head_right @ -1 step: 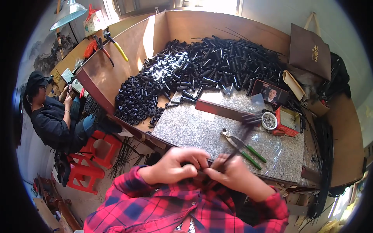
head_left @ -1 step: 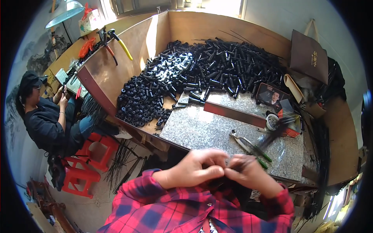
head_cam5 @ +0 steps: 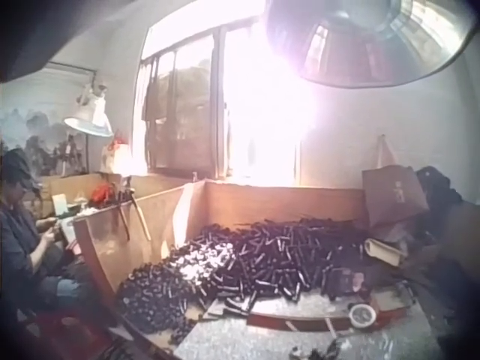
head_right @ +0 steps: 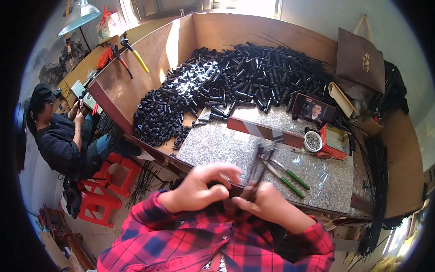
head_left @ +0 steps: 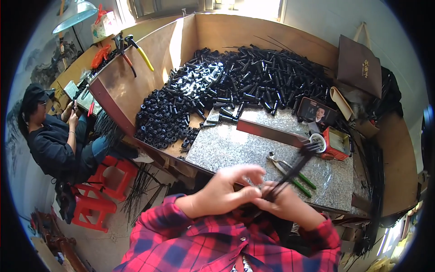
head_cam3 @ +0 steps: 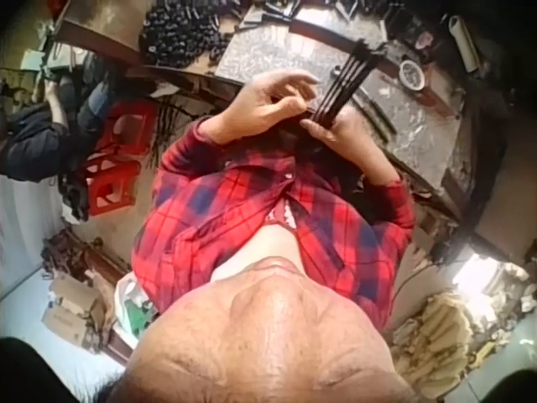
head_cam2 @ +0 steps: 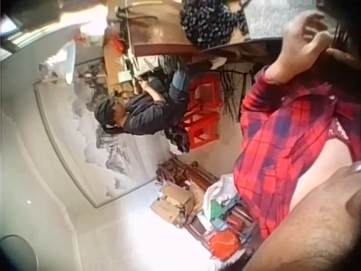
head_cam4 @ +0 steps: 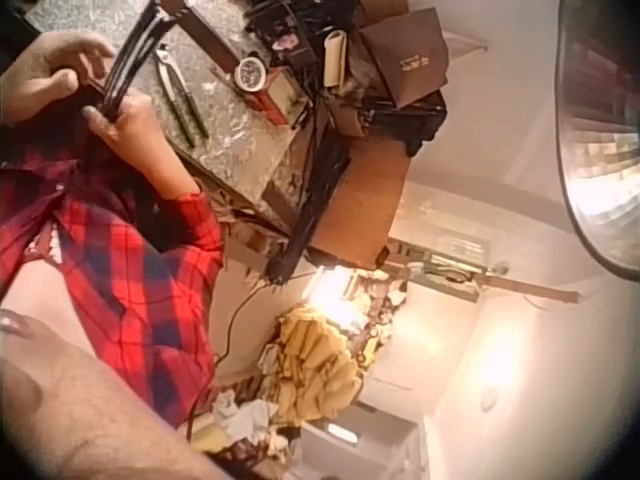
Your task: Assembling black wire bundles into metal sockets and securing them using pliers in a production environment.
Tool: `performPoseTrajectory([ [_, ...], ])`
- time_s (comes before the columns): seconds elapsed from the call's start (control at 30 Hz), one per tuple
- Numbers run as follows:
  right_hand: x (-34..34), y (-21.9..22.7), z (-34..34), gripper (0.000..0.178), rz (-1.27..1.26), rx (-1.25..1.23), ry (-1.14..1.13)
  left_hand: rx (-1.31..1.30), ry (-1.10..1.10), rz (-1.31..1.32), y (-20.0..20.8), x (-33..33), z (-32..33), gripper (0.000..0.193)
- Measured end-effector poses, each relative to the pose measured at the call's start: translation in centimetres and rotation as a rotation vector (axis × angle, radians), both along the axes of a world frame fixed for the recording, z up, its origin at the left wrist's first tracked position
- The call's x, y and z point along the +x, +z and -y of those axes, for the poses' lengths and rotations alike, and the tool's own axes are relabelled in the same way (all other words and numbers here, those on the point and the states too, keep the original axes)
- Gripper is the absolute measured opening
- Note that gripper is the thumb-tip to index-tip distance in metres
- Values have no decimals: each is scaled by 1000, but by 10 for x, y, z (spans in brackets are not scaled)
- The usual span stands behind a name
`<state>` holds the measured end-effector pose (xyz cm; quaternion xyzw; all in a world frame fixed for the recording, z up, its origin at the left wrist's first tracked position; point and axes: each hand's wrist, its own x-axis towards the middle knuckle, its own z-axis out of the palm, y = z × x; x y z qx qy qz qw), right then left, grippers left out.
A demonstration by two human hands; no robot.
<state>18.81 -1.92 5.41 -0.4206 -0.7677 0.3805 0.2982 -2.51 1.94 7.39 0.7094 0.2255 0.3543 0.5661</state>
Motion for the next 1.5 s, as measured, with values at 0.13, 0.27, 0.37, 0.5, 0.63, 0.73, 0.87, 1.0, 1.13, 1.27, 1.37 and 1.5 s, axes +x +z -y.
performPoseTrajectory([
  [0.13, -21, -27, -10, 31, 70, -97, 27, 44, 164, 279, 29, 1, -20, 60],
  [0.27, -29, -49, -8, 33, 132, -188, 151, -101, 117, 471, 39, -2, -29, 49],
  [0.37, -30, -55, -10, 34, 93, -100, 170, -148, 59, 499, 37, -5, -37, 32],
  [0.5, -25, -40, -15, 34, 141, -170, 236, -166, -28, 438, 37, -11, -43, 12],
  [0.63, -13, 43, -30, 33, 52, -42, 296, -189, -103, 345, 47, -7, -40, 10],
  [0.73, -4, 52, -48, 26, -206, 67, 180, -149, -89, 312, 50, 0, -32, 9],
  [0.87, -19, 50, -52, 13, -333, -36, 62, -177, 65, 355, 43, 4, -37, 10],
  [1.0, -21, 50, -48, 6, -383, -144, -35, -55, 233, 242, 46, 3, -38, 12],
  [1.13, -28, 46, -48, 9, -555, -198, -3, 45, 157, 203, 51, -2, -43, 10],
  [1.27, -35, 38, -47, 15, -505, -193, -49, 14, 166, 187, 49, -9, -44, 9],
  [1.37, -42, 37, -45, 15, -615, -178, -74, -50, 141, 170, 52, -9, -44, 12],
  [1.5, -45, 37, -53, 7, -660, -231, -163, 272, 485, 188, 26, -20, -87, 22],
])
